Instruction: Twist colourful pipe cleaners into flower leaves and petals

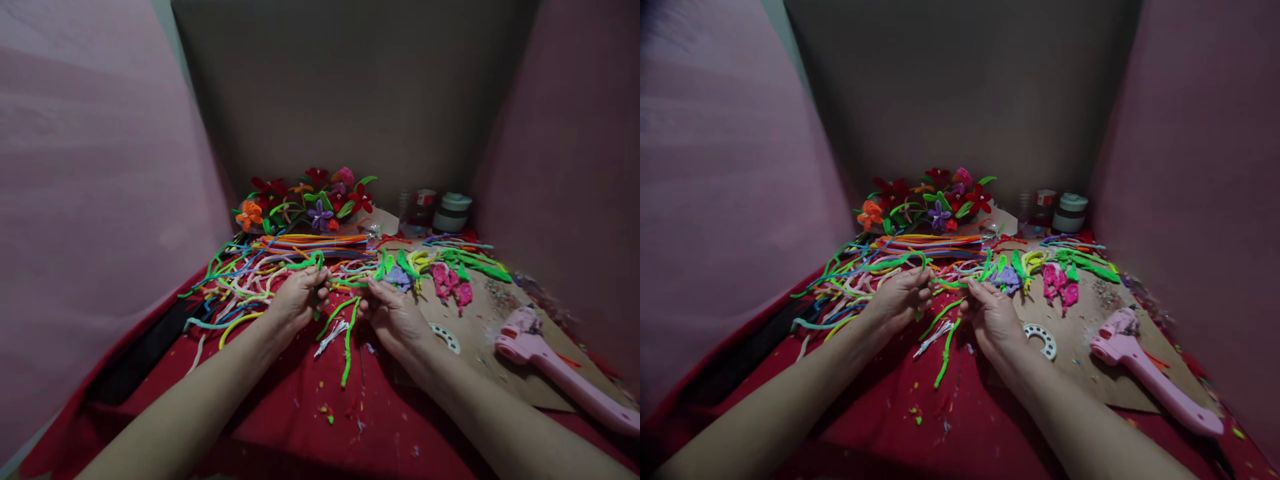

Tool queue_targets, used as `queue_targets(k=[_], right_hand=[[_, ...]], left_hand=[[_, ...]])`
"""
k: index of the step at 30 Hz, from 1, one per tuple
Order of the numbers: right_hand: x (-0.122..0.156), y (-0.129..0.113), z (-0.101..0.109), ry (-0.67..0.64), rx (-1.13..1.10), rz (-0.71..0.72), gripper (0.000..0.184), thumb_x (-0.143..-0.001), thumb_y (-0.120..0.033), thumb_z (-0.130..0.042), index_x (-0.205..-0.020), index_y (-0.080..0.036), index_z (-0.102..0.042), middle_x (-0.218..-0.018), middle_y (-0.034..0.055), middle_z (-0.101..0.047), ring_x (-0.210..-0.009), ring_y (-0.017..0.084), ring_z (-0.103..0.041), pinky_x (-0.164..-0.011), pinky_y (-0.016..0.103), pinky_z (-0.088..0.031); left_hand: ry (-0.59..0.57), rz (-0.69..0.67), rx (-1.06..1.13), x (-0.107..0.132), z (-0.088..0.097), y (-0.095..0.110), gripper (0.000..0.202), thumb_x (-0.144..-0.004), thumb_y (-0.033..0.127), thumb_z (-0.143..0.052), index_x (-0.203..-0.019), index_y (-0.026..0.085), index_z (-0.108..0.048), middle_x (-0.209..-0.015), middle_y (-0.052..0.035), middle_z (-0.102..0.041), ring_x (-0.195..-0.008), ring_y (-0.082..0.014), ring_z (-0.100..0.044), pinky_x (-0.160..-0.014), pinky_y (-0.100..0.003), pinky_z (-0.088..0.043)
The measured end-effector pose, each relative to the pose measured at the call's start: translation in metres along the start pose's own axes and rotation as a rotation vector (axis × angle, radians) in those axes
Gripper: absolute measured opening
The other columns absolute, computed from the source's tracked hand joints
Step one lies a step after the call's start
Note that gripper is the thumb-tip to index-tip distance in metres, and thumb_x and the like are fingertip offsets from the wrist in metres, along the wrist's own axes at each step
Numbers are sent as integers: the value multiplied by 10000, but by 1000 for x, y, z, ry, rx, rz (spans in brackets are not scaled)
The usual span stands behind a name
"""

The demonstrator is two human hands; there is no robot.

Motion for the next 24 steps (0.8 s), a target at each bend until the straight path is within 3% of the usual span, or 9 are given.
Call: queue_targets(k=[4,8,11,14,17,21,24], right_hand=[[-1,-1,0,-79,-127,-47,139,-607,-182,-738,-700,-173,-636,-671,-25,-651,-585,94,-591,-608,234,-491],[-1,-1,1,-154,-111,-60,129,-645,-196,-720,-744,-166,-643,-710,-14,-664,-596,93,-598,-607,226,-490],[-3,-4,3,-113,-50,-34,141,-633,-191,-726,-738,-154,-639,-683,-12,-657,-540,87,-588,-556,215,-485],[-6,-10,6,-28,-5,4,149,-616,-186,-736,-706,-152,-623,-606,-16,-639,-486,84,-574,-505,205,-477],[-10,-15,9,-3,-5,37,128,-645,-186,-718,-713,-156,-614,-577,-5,-639,-487,88,-577,-497,200,-479],[-12,-18,9,-35,-35,78,85,-675,-177,-685,-717,-163,-612,-617,10,-662,-529,111,-605,-518,223,-498],[-9,-17,7,-54,-24,86,77,-686,-185,-678,-723,-158,-616,-632,19,-671,-531,108,-610,-537,225,-508]], left_hand=[[4,-3,113,-1,0,-3,94,-748,191,-612,-697,134,-558,-606,20,-504,-432,-36,-452,-363,-131,-354],[-39,110,101,-2,0,-3,102,-786,177,-556,-694,132,-558,-514,32,-476,-355,-31,-401,-330,-128,-332],[-93,195,-73,0,5,2,136,-781,178,-537,-660,121,-562,-499,5,-525,-307,-34,-360,-282,-138,-264],[-129,207,-374,4,17,7,264,-788,288,-537,-589,117,-564,-399,-8,-506,-238,-38,-277,-252,-164,-185],[-64,139,-645,5,38,11,350,-777,403,-535,-557,131,-557,-360,-15,-504,-205,-48,-264,-250,-184,-143],[-3,60,-841,6,60,11,341,-743,448,-551,-586,146,-548,-501,-56,-607,-235,-56,-330,-255,-196,-165],[-27,49,-909,9,61,12,334,-731,462,-560,-638,142,-552,-549,-54,-616,-303,-70,-416,-302,-188,-249]])
Point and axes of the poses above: each hand's wrist, its own x-axis away from the middle knuckle, its own z-axis out of the back of the hand, y = z × x, the point moved 3 cm from there along -x, towards the middle knuckle
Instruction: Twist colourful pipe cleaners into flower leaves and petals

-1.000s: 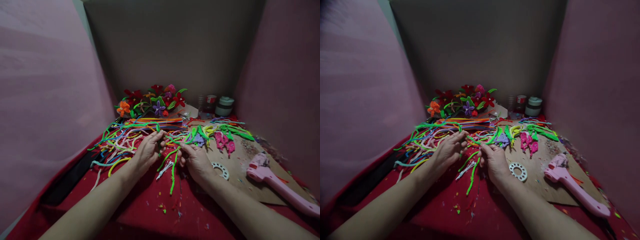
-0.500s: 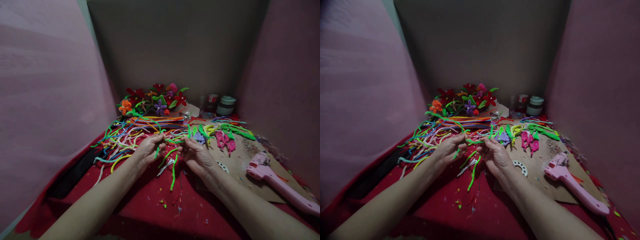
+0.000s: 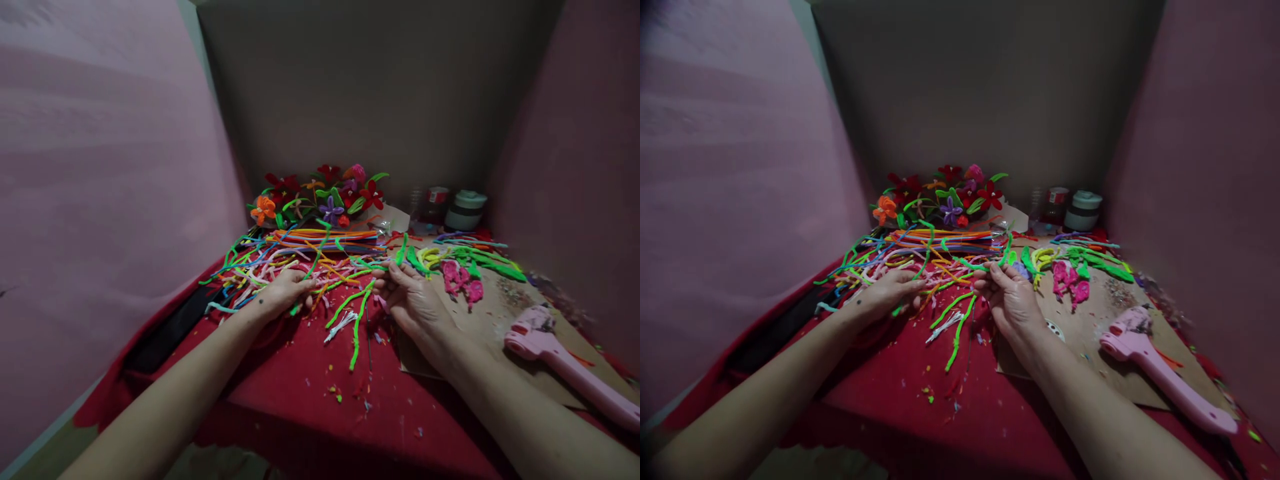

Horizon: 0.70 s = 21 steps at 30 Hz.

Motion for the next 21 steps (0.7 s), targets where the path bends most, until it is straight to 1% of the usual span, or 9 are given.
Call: queue_targets(k=[2,4,6,8,9,12,15,18,21], right_hand=[[2,-1,-1,0,-16,7,87,-672,-170,-688,-720,-160,-616,-631,9,-670,-543,104,-615,-540,214,-509],[2,-3,-2,-2,-44,17,106,-658,-157,-697,-722,-168,-613,-641,-3,-672,-571,103,-625,-542,205,-510],[0,-8,-1,-4,-59,39,104,-666,-166,-694,-729,-172,-613,-658,-4,-678,-586,101,-629,-551,205,-512],[-2,-16,-1,12,-48,103,82,-684,-185,-683,-724,-170,-613,-670,6,-684,-578,98,-628,-565,212,-516],[-3,-20,-1,29,-31,156,73,-689,-185,-678,-716,-166,-613,-669,11,-685,-574,97,-627,-568,213,-517],[-2,-29,-4,55,64,297,76,-681,-179,-683,-707,-144,-620,-636,18,-673,-551,106,-624,-530,211,-510],[1,-30,-9,39,116,324,108,-654,-185,-699,-717,-132,-629,-620,19,-666,-521,112,-615,-499,218,-504],[4,-25,-11,29,131,287,143,-621,-169,-716,-728,-125,-632,-645,37,-679,-524,113,-618,-512,218,-503],[5,-18,-8,40,148,229,159,-606,-161,-722,-728,-121,-629,-652,46,-683,-526,106,-618,-511,203,-489]], left_hand=[[-14,-20,-36,5,0,7,330,-732,474,-552,-724,144,-554,-608,-43,-626,-377,-90,-487,-354,-190,-320],[22,-57,-136,12,4,16,328,-766,469,-498,-818,150,-549,-670,-31,-626,-461,-111,-538,-419,-207,-382],[155,-124,-344,24,13,26,315,-813,436,-418,-880,158,-552,-738,-31,-626,-561,-128,-569,-512,-232,-424],[289,-176,-607,39,24,33,308,-837,409,-374,-875,172,-566,-785,-36,-627,-668,-150,-582,-614,-258,-431],[296,-171,-730,47,28,33,311,-841,411,-364,-860,178,-571,-787,-38,-627,-706,-163,-584,-648,-270,-426],[248,-40,-1041,69,34,21,287,-821,415,-400,-893,190,-563,-874,-67,-624,-794,-208,-584,-665,-296,-412],[222,64,-1236,83,35,1,226,-786,338,-443,-928,180,-522,-988,-106,-588,-858,-234,-569,-644,-298,-404],[153,53,-1247,82,32,-13,161,-802,224,-359,-882,180,-492,-927,-93,-583,-812,-200,-561,-639,-282,-392],[134,105,-1209,77,35,-15,144,-767,172,-353,-838,184,-478,-865,-76,-587,-732,-176,-557,-605,-268,-374]])
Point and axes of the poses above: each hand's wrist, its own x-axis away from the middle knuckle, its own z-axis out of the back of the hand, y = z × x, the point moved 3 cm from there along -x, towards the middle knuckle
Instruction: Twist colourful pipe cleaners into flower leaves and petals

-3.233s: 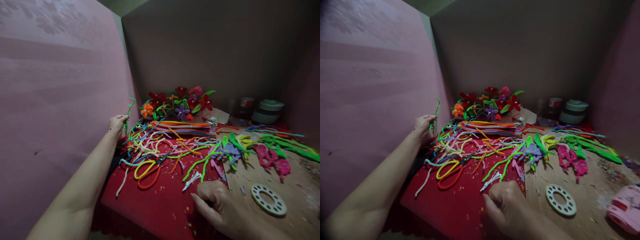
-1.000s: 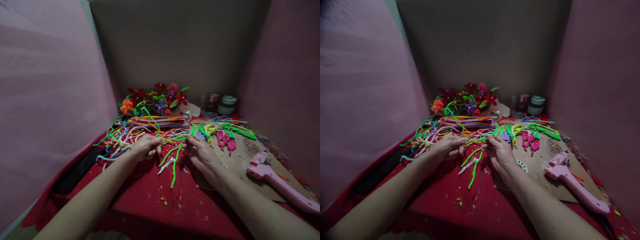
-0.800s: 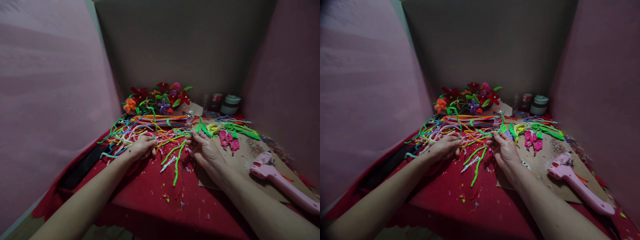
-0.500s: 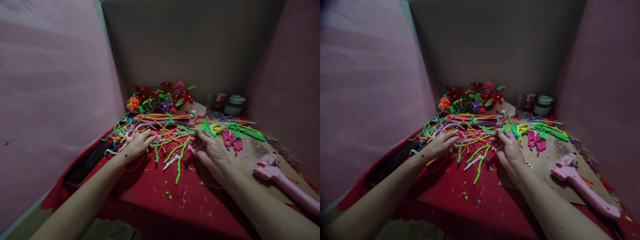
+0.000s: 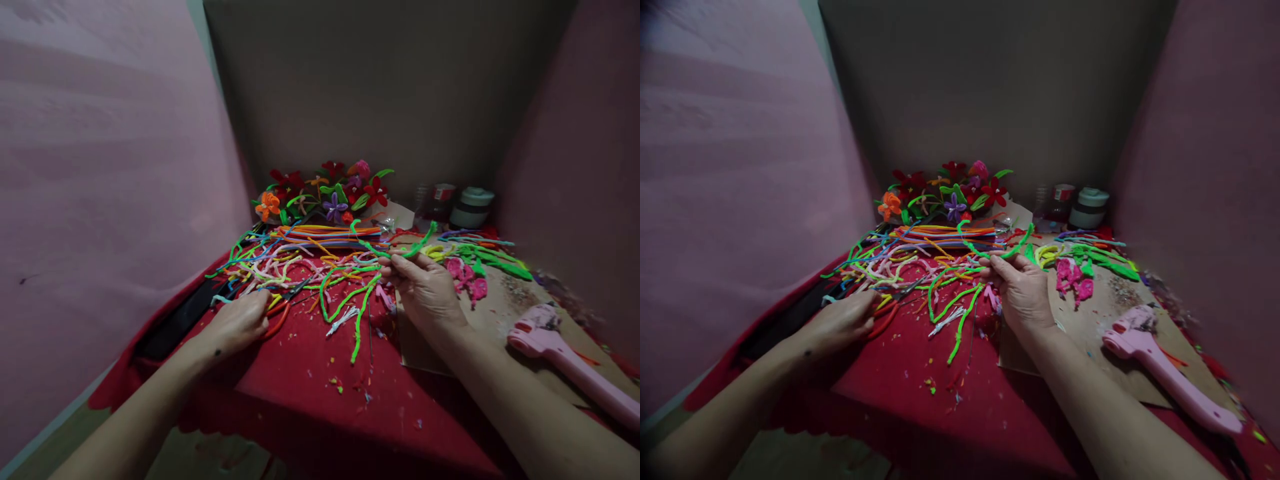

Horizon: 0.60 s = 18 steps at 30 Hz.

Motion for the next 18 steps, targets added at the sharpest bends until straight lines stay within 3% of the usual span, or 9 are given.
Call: queue_targets(k=[5,9,18], right_hand=[[-3,8,7,48,-16,-62,181,-571,-143,-727,-719,-125,-625,-633,34,-672,-489,89,-587,-454,180,-450],[-4,10,7,83,-38,-81,177,-548,-110,-724,-694,-128,-627,-613,19,-660,-484,74,-572,-494,184,-471],[10,15,-5,-42,-93,-212,169,-566,-115,-732,-694,-139,-625,-631,17,-664,-504,74,-575,-505,180,-478]], left_hand=[[-9,53,-39,-1,14,-8,145,-756,263,-389,-848,194,-477,-843,-86,-602,-730,-227,-582,-580,-289,-357],[-24,-24,-57,9,21,-3,177,-792,318,-353,-816,196,-479,-803,-86,-595,-694,-233,-571,-582,-302,-343],[-40,-362,232,26,32,63,170,-853,341,-312,-851,210,-419,-852,-49,-566,-705,-179,-518,-618,-291,-357]])
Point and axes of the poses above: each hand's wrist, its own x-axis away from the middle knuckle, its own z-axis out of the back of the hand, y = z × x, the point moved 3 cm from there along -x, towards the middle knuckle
